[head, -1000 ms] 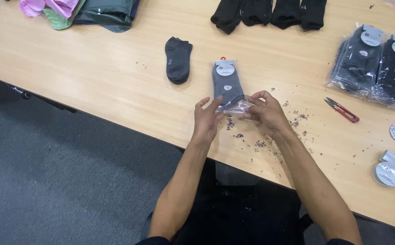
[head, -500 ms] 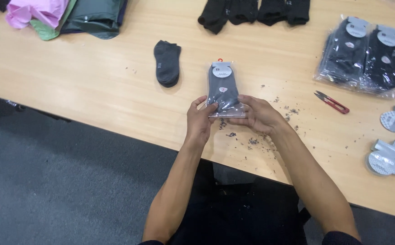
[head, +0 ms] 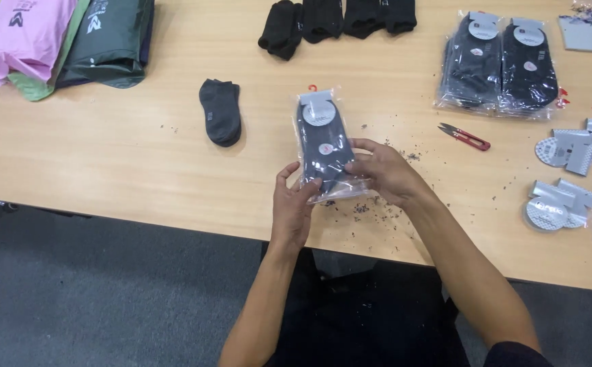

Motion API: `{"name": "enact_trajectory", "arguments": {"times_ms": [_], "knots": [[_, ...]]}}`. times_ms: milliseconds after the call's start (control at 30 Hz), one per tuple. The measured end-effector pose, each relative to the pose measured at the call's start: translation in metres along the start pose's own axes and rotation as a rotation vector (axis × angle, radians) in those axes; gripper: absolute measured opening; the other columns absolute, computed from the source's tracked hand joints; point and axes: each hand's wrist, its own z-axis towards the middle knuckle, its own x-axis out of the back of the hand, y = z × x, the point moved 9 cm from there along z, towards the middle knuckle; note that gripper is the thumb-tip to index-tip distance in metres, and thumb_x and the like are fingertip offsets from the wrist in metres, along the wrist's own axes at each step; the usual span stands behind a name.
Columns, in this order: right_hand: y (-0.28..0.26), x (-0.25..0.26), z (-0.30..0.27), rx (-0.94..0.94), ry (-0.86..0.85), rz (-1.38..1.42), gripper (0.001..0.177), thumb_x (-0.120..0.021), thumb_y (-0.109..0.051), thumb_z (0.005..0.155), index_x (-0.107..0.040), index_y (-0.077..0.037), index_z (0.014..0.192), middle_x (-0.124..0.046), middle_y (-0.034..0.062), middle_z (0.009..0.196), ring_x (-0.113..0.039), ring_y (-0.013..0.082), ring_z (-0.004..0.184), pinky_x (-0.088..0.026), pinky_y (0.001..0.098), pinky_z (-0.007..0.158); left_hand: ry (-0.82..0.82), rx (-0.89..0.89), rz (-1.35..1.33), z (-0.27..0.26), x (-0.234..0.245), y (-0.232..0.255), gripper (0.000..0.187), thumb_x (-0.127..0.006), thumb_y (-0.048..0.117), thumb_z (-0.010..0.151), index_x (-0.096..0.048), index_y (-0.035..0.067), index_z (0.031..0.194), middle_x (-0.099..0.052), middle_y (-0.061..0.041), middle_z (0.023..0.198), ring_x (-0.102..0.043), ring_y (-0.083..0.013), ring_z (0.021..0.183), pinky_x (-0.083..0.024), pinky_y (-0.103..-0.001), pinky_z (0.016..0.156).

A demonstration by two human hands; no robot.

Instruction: Packaging socks by attaching cardboard labels and placing them into plastic sleeves.

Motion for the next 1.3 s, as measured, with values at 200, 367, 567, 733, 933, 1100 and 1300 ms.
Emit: {"name": "enact_trajectory", "arguments": {"times_ms": [200, 367, 567, 733, 933, 1100, 1300], "knots": [[0.006, 0.025, -0.026, 0.084, 0.041, 0.003, 0.067, -0.068, 0.004, 0.082, -0.043, 0.004, 0.144, -0.069, 0.0229, 0.108, -0.075, 0.0272, 0.084, -0.065, 0.0321, 0.06, -0.13, 0.126, -0.168, 0.012, -0.021, -0.036, 0.058, -0.074, 0.005, 0.089, -0.048, 0.007, 0.142, -0.071, -0.017, 0.118, -0.072, -0.0233, 0.101, -0.062, -0.036, 0.088], [0.001, 0.039, -0.05, 0.122, 0.096, -0.064, 0.072, -0.071, 0.002, 0.08, -0.041, 0.002, 0.145, -0.067, 0.0295, 0.112, -0.074, 0.0351, 0.087, -0.064, 0.0332, 0.055, -0.265, 0.004, 0.043, -0.001, -0.045, -0.02, 0.064, -0.073, -0.004, 0.084, -0.049, 0.004, 0.143, -0.073, -0.023, 0.116, -0.074, -0.0271, 0.098, -0.064, -0.038, 0.084], [0.012, 0.051, -0.069, 0.162, 0.132, -0.072, 0.067, -0.072, 0.002, 0.078, -0.047, -0.001, 0.14, -0.066, 0.0239, 0.109, -0.073, 0.0295, 0.081, -0.063, 0.0331, 0.056, -0.429, -0.052, 0.069, -0.019, -0.05, -0.022, 0.063, -0.077, 0.0, 0.083, -0.048, 0.006, 0.139, -0.074, -0.019, 0.115, -0.074, -0.0239, 0.1, -0.065, -0.034, 0.084], [-0.004, 0.02, -0.09, 0.234, 0.146, -0.092, 0.067, -0.069, 0.007, 0.076, -0.047, 0.0, 0.139, -0.065, 0.0221, 0.105, -0.073, 0.0263, 0.081, -0.064, 0.0339, 0.06, -0.485, -0.079, 0.054, -0.015, -0.035, -0.031, 0.062, -0.078, 0.0, 0.084, -0.049, 0.008, 0.138, -0.073, -0.018, 0.114, -0.073, -0.0234, 0.099, -0.065, -0.033, 0.086], [0.0, 0.011, -0.092, 0.279, 0.141, -0.061, 0.065, -0.07, 0.009, 0.076, -0.047, -0.003, 0.136, -0.065, 0.0179, 0.1, -0.075, 0.0236, 0.08, -0.063, 0.0306, 0.058, -0.499, 0.019, 0.127, -0.024, -0.031, -0.022, 0.076, -0.081, 0.009, 0.081, -0.041, 0.004, 0.146, -0.071, -0.023, 0.117, -0.071, -0.0312, 0.103, -0.063, -0.041, 0.09], [0.01, 0.008, -0.089, 0.269, 0.134, -0.049, 0.062, -0.07, 0.01, 0.076, -0.048, -0.004, 0.132, -0.065, 0.0182, 0.101, -0.075, 0.0249, 0.081, -0.064, 0.0316, 0.058, -0.468, 0.068, 0.179, -0.02, -0.021, -0.033, 0.061, -0.083, 0.012, 0.082, -0.059, 0.001, 0.137, -0.076, -0.022, 0.103, -0.076, -0.0315, 0.092, -0.065, -0.04, 0.083], [0.01, 0.001, -0.092, 0.244, 0.132, -0.035, 0.065, -0.072, 0.008, 0.075, -0.047, -0.008, 0.133, -0.066, 0.0172, 0.104, -0.073, 0.0212, 0.077, -0.064, 0.0292, 0.055, -0.475, 0.019, 0.208, -0.027, -0.018, -0.023, 0.055, -0.082, 0.009, 0.081, -0.063, 0.004, 0.132, -0.075, -0.019, 0.094, -0.074, -0.0266, 0.086, -0.065, -0.037, 0.077]]}}
